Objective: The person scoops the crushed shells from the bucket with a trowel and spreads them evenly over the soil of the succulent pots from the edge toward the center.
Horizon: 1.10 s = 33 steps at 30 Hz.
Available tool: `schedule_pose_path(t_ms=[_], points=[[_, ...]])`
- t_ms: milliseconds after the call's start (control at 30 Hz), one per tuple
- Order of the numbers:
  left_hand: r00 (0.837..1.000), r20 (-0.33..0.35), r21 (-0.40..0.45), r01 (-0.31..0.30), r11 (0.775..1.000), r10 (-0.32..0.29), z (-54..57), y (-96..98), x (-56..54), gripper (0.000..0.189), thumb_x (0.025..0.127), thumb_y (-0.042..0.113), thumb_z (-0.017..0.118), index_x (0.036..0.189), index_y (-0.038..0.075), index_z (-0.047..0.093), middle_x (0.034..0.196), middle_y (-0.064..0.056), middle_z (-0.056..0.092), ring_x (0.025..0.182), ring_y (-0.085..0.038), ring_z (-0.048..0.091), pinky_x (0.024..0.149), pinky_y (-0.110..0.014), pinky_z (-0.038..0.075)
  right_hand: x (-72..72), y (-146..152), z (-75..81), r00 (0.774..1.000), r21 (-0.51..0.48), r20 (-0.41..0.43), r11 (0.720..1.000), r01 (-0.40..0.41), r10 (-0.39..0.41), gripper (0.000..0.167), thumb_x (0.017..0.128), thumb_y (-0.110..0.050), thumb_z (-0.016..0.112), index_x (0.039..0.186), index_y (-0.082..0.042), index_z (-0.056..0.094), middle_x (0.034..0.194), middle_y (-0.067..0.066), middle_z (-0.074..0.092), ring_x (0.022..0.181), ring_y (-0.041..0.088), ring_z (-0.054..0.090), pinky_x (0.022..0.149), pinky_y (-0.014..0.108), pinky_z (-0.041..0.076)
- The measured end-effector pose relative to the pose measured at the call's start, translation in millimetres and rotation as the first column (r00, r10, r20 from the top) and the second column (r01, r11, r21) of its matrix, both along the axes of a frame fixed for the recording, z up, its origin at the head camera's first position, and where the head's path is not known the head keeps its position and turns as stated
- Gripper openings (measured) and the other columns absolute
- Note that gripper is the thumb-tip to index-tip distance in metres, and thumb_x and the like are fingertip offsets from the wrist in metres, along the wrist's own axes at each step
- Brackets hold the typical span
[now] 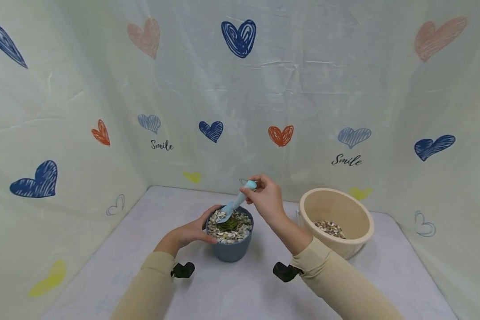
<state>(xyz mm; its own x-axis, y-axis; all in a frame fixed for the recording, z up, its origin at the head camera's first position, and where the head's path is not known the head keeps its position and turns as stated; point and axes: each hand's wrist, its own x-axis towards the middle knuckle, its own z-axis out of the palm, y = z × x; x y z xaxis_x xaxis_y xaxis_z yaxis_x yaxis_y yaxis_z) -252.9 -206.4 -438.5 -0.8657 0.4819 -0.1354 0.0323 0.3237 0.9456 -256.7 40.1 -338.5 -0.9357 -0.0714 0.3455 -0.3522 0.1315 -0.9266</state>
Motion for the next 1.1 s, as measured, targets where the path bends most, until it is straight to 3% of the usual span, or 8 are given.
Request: schedule_pose_path(t_ms=[300,767,933,1100], points=[[0.999,0.013,0.009,-0.044,0.999,0.044,-1.8,4.9,3.4,0.11,0.075,0.013,0.083,0.157,0.026,0.01,0.16,-0.019,0.001,0.144,-0.044,-0.003,0.109,-0.069,0.007,-2.8,2,3.4,1.0,0.019,-0.016,1.0,-0.011,0.011,0.026,0.085,-0.007,0.076,0.108,-0.003,0.065,0.086,0.012,0.064,0.062,0.019,0.065,0.062,0.039,0.058],[0.995,-0.001,0.003,-0.098,0.995,0.098,-2.1,7.6,9.4,0.11,0.076,0.014,0.083,0.157,0.028,0.01,0.161,-0.019,0.001,0.145,-0.043,-0.003,0.108,-0.069,0.009,-5.4,3,5.8,0.999,0.049,-0.035,0.999,-0.006,0.008,0.027,0.085,-0.006,0.076,0.108,-0.002,0.064,0.086,0.011,0.063,0.061,0.018,0.065,0.061,0.037,0.058],[0.989,0.005,0.005,-0.145,0.989,0.145,-2.2,11.1,11.1,0.11,0.074,0.016,0.085,0.157,0.027,0.013,0.161,-0.019,0.002,0.145,-0.042,-0.002,0.109,-0.068,0.009,-6.2,4,7.1,0.999,0.063,-0.037,0.998,-0.002,0.004,0.028,0.085,-0.006,0.076,0.109,-0.001,0.064,0.087,0.012,0.063,0.06,0.017,0.064,0.063,0.042,0.058],[0.98,0.015,-0.004,-0.199,0.98,0.199,-2.4,15.6,14.3,0.109,0.074,0.014,0.085,0.157,0.028,0.015,0.161,-0.019,0.002,0.144,-0.044,-0.003,0.108,-0.07,0.011,-7.0,5,8.4,0.999,0.078,-0.034,0.997,-0.002,0.005,0.028,0.085,-0.007,0.076,0.109,-0.002,0.064,0.087,0.011,0.062,0.062,0.022,0.065,0.062,0.036,0.058]])
